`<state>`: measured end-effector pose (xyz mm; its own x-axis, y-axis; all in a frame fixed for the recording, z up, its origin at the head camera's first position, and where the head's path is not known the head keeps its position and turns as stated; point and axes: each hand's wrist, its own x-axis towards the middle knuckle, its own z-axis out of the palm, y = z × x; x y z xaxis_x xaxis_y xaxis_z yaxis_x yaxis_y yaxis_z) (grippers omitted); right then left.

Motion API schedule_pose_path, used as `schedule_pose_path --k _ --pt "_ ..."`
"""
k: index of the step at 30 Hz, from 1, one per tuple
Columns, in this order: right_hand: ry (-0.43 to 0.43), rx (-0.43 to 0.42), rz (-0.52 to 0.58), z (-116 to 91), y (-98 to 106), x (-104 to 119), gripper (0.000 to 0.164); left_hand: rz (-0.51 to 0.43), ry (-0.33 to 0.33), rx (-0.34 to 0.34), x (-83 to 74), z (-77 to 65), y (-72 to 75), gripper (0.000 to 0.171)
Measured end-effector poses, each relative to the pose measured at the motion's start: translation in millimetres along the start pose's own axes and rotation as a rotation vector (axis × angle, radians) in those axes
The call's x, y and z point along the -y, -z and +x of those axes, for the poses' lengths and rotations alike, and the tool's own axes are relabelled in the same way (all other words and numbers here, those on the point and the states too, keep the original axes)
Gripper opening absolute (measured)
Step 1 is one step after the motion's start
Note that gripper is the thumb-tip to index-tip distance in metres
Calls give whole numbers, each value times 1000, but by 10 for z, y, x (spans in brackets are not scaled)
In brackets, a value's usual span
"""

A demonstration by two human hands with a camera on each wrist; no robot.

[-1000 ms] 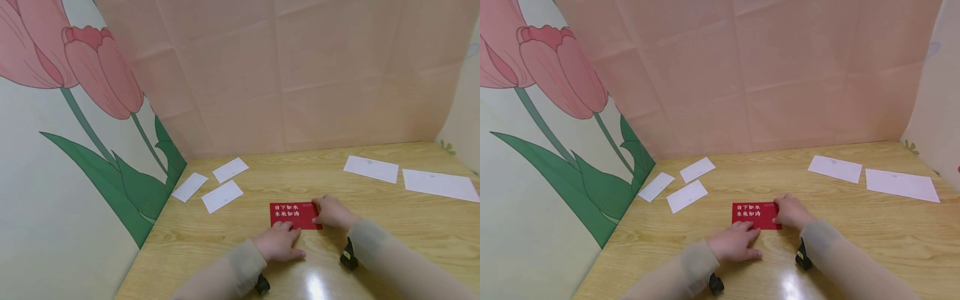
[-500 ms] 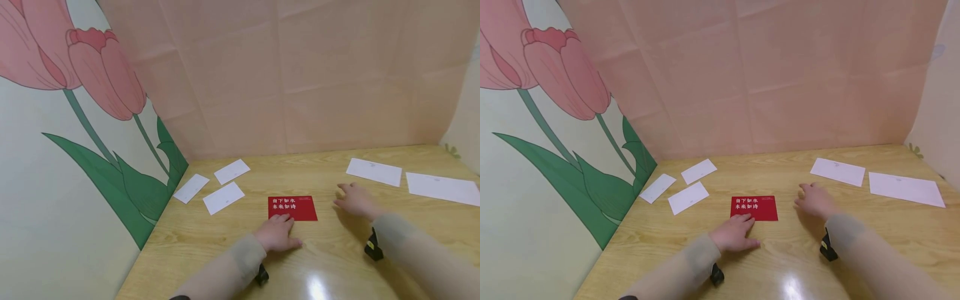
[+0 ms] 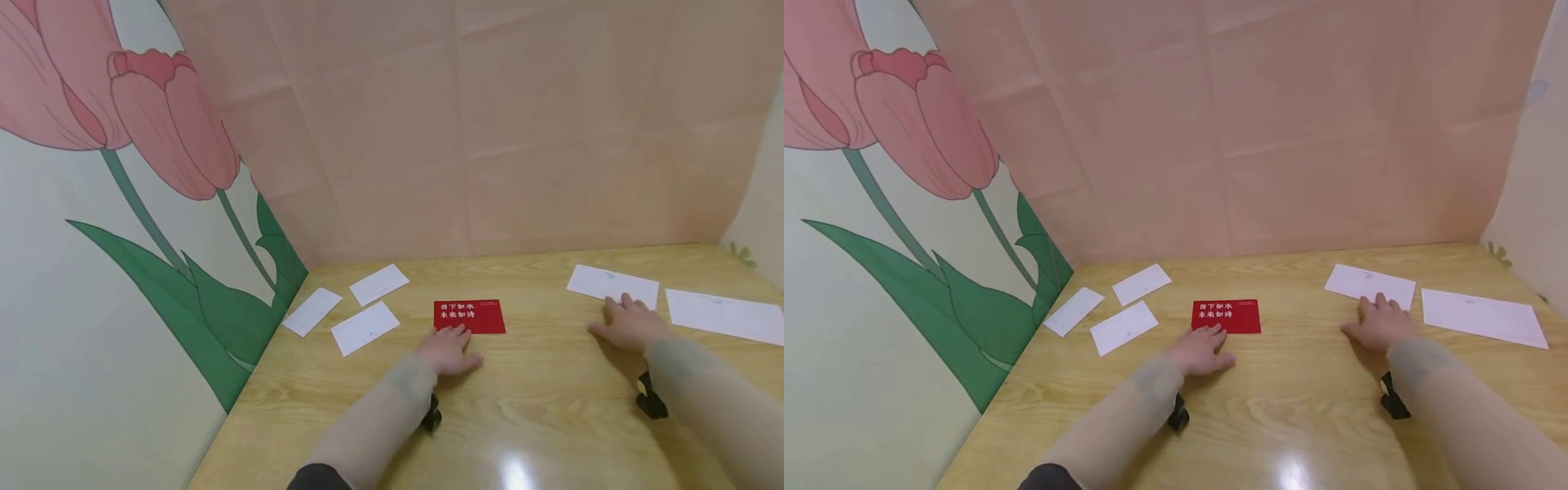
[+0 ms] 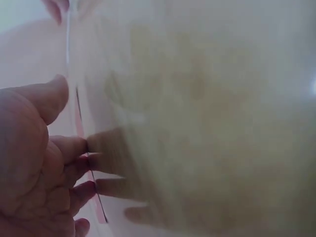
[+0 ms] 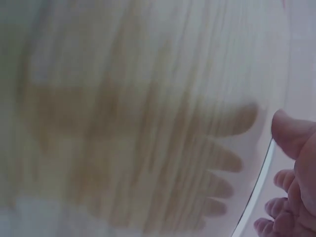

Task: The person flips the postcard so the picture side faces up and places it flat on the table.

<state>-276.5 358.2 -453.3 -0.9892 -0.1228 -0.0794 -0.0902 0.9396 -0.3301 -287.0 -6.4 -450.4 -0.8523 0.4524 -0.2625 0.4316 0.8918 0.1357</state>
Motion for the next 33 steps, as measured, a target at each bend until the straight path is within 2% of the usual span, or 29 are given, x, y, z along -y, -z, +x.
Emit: schedule_pose_path --k 8,14,20,26,33 --pt "-14 42 30 -20 28 -18 94 0 53 -12 71 295 85 68" --pt "-53 88 76 26 16 -21 97 -23 74 -11 140 421 139 67" --pt "-23 119 124 101 19 -29 98 -66 79 22 209 490 188 67" --pt "-33 129 59 175 -52 -65 101 -55 64 32 269 532 196 65" --pt "-11 125 28 123 -65 29 101 -18 34 24 278 564 197 64"
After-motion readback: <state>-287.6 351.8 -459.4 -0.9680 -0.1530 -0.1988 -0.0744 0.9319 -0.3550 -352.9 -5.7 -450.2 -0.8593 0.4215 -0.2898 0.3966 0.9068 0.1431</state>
